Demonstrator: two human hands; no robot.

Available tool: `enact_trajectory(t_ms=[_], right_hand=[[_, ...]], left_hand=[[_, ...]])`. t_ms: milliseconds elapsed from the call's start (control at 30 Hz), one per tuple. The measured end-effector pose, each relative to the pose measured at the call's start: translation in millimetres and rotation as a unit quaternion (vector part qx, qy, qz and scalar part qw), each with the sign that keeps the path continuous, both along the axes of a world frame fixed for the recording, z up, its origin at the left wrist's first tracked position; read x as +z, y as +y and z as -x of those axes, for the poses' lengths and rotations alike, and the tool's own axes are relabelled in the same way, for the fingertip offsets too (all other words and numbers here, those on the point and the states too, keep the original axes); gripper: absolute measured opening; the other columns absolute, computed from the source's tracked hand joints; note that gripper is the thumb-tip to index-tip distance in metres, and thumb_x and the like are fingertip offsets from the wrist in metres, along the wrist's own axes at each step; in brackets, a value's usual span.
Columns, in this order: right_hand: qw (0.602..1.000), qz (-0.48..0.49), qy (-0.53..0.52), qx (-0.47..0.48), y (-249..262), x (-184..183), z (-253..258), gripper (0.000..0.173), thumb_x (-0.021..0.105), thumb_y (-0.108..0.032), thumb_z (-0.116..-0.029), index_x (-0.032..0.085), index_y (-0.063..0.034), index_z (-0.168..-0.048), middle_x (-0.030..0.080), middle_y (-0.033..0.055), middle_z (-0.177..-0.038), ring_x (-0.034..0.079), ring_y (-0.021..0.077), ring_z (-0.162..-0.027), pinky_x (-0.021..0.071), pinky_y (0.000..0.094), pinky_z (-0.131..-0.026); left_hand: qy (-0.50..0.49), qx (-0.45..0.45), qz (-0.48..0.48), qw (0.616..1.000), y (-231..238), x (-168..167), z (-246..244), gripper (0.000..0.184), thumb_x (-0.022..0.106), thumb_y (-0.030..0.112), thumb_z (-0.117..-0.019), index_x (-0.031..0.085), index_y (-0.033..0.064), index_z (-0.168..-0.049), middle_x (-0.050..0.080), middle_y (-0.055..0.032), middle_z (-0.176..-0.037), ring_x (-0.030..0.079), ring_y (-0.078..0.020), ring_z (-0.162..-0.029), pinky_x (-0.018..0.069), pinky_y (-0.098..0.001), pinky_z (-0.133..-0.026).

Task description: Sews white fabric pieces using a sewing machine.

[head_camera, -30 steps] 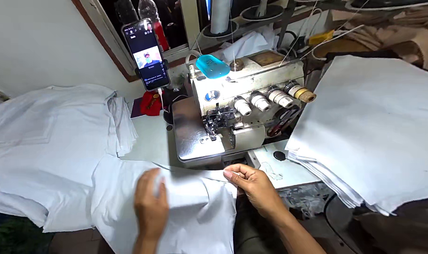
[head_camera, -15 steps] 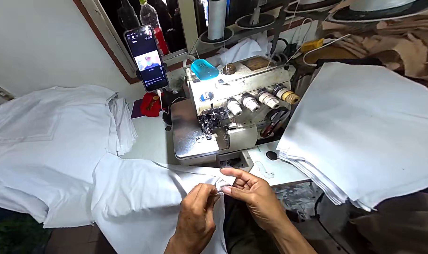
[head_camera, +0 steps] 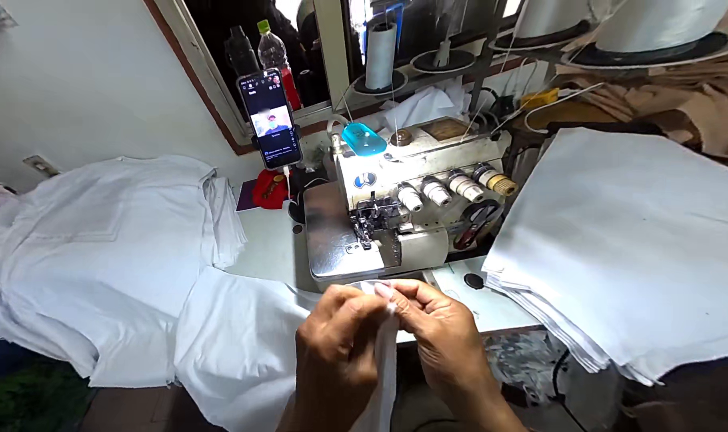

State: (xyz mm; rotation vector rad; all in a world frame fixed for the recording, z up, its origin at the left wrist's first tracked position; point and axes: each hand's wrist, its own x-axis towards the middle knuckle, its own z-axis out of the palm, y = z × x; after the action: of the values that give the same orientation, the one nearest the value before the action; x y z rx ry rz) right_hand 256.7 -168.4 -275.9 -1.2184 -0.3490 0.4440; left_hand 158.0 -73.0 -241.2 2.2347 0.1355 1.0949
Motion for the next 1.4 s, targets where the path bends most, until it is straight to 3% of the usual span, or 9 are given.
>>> enact_trajectory(t_ms=[200,433,633,767,867,967,1067,1167,1400], right_hand=[[0.995,-0.079,0.028,0.060,8.9,-2.1,18.2,0.016,0.065,-0.007,-0.0968,0.075,0.0028,-0.103,0.076,0.0092,-0.084,0.073,0.0125,-0.071,0.0627,0.0257,-0.066],[0.994,-0.072,0.002,0.076,16.0,-5.2,13.0,0.015,0.066,-0.007,-0.0952,0.077,0.0000,-0.104,0.075,0.0041,-0.080,0.069,0.0065,-0.066,0.0586,0.0206,-0.060],[0.988,-0.092,-0.047,0.114,18.9,-15.0,14.7,0.018,0.063,-0.005,-0.0965,0.075,0.0014,-0.109,0.076,0.0050,-0.092,0.072,0.0077,-0.079,0.0606,0.0210,-0.074],[0.992,-0.093,-0.072,0.039,17.6,-22.0,37.3,0.014,0.067,-0.001,-0.0933,0.065,0.0006,-0.106,0.076,0.0026,-0.089,0.072,0.0071,-0.075,0.0614,0.0209,-0.068],[0.984,-0.112,-0.137,-0.005,6.9,-41.1,60.8,0.017,0.070,-0.017,-0.0972,0.063,-0.0076,-0.109,0.072,-0.0003,-0.106,0.070,0.0058,-0.097,0.0601,0.0218,-0.083],[0.982,-0.088,-0.166,0.002,0.9,-48.8,78.3,0.045,0.089,-0.022,-0.0801,0.061,-0.0107,-0.114,0.066,0.0063,-0.122,0.065,0.0106,-0.115,0.0584,0.0248,-0.091],[0.977,-0.041,-0.211,-0.010,4.7,-46.1,80.8,0.032,0.082,-0.011,-0.0769,0.062,-0.0053,-0.102,0.067,0.0127,-0.117,0.066,0.0117,-0.111,0.0589,0.0232,-0.088],[0.986,-0.007,-0.164,-0.008,5.7,-54.3,77.8,0.016,0.068,-0.004,-0.0785,0.069,-0.0022,-0.095,0.073,0.0075,-0.105,0.071,0.0086,-0.096,0.0605,0.0232,-0.080],[0.989,-0.045,-0.140,-0.020,7.3,-56.6,65.0,0.012,0.070,-0.019,-0.0916,0.074,-0.0074,-0.095,0.073,0.0049,-0.103,0.069,0.0078,-0.086,0.0594,0.0206,-0.070]], left_hand=[[-0.001,0.099,0.021,0.995,13.2,-7.9,-3.6,0.007,0.076,0.013,-0.0884,0.079,0.0069,-0.090,0.074,-0.0009,-0.090,0.068,-0.0031,-0.080,0.0580,-0.0159,-0.071],[0.025,0.129,0.015,0.991,23.7,-5.9,-3.4,0.007,0.078,0.014,-0.0853,0.077,0.0073,-0.087,0.072,0.0002,-0.086,0.064,-0.0009,-0.072,0.0539,-0.0137,-0.062],[0.093,0.090,0.066,0.989,29.0,-8.2,4.9,0.014,0.067,0.015,-0.0955,0.076,0.0056,-0.100,0.071,-0.0032,-0.104,0.067,-0.0072,-0.100,0.0571,-0.0204,-0.085],[0.127,0.071,0.079,0.986,35.0,-8.4,13.1,0.015,0.064,0.015,-0.0974,0.075,0.0073,-0.092,0.070,0.0008,-0.089,0.066,-0.0029,-0.082,0.0562,-0.0174,-0.072],[0.118,0.108,0.040,0.986,36.2,9.4,13.6,0.014,0.063,0.017,-0.0975,0.075,0.0117,-0.091,0.068,0.0056,-0.084,0.064,0.0001,-0.076,0.0549,-0.0160,-0.068],[0.088,0.143,-0.040,0.985,35.0,50.8,9.3,0.011,0.064,0.018,-0.0972,0.074,0.0152,-0.095,0.066,0.0084,-0.086,0.063,0.0024,-0.075,0.0536,-0.0138,-0.063],[0.042,0.135,-0.098,0.985,30.2,83.6,5.7,0.010,0.064,0.013,-0.0976,0.073,0.0109,-0.100,0.065,0.0067,-0.088,0.061,0.0026,-0.073,0.0530,-0.0113,-0.061],[0.063,0.127,-0.075,0.987,33.5,71.0,3.7,0.009,0.065,0.016,-0.0967,0.074,0.0138,-0.099,0.064,0.0076,-0.087,0.061,0.0020,-0.071,0.0521,-0.0127,-0.059],[0.062,0.137,0.002,0.989,36.7,47.0,16.4,0.010,0.067,0.017,-0.0957,0.076,0.0159,-0.098,0.068,0.0077,-0.088,0.065,-0.0010,-0.072,0.0558,-0.0151,-0.060]])
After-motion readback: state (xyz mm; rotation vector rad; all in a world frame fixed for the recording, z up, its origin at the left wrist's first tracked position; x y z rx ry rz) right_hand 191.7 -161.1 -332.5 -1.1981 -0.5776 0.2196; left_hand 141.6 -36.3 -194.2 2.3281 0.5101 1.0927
